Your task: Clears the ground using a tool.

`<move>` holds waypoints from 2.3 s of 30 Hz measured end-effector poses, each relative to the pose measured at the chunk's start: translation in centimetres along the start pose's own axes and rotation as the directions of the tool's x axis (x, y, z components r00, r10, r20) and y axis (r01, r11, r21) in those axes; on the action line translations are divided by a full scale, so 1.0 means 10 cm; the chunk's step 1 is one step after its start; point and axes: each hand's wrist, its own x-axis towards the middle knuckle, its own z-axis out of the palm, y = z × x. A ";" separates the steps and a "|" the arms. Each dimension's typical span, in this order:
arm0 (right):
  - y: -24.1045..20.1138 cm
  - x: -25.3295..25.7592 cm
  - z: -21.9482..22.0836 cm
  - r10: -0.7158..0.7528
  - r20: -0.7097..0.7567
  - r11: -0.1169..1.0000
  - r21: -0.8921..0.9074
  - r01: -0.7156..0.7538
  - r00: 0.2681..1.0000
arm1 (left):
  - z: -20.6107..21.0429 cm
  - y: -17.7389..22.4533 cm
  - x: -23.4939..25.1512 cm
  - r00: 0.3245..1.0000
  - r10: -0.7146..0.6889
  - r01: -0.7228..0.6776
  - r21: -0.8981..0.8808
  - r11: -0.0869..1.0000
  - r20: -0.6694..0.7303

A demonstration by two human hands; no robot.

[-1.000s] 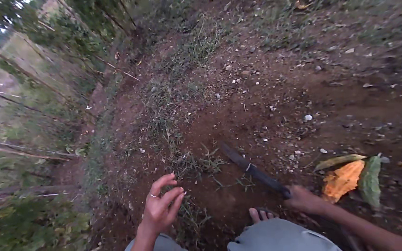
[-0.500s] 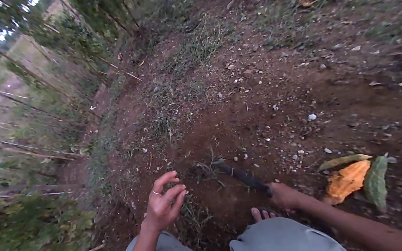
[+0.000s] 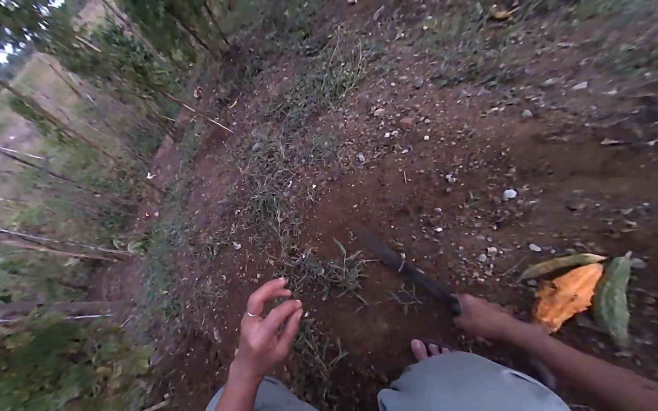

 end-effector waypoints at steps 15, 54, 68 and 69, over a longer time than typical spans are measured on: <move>-0.07 -0.04 0.22 -0.127 0.228 0.970 -0.175 0.168 0.965 | 0.08 0.01 0.05 1.000 0.001 -0.001 -0.010 1.000 0.018; -0.47 0.16 0.28 -0.133 -0.136 0.925 0.338 0.172 0.982 | 0.25 0.59 -0.09 0.958 0.180 -0.142 -0.176 0.974 0.223; -1.78 -0.97 0.14 -0.153 0.240 0.586 -0.759 0.284 0.959 | -0.72 0.85 -0.26 0.994 0.071 -0.062 0.102 0.993 -0.081; -1.59 -0.71 0.06 -0.259 0.204 0.557 -0.767 0.319 0.944 | -0.90 0.81 -0.34 0.990 0.022 -0.006 0.111 0.994 -0.141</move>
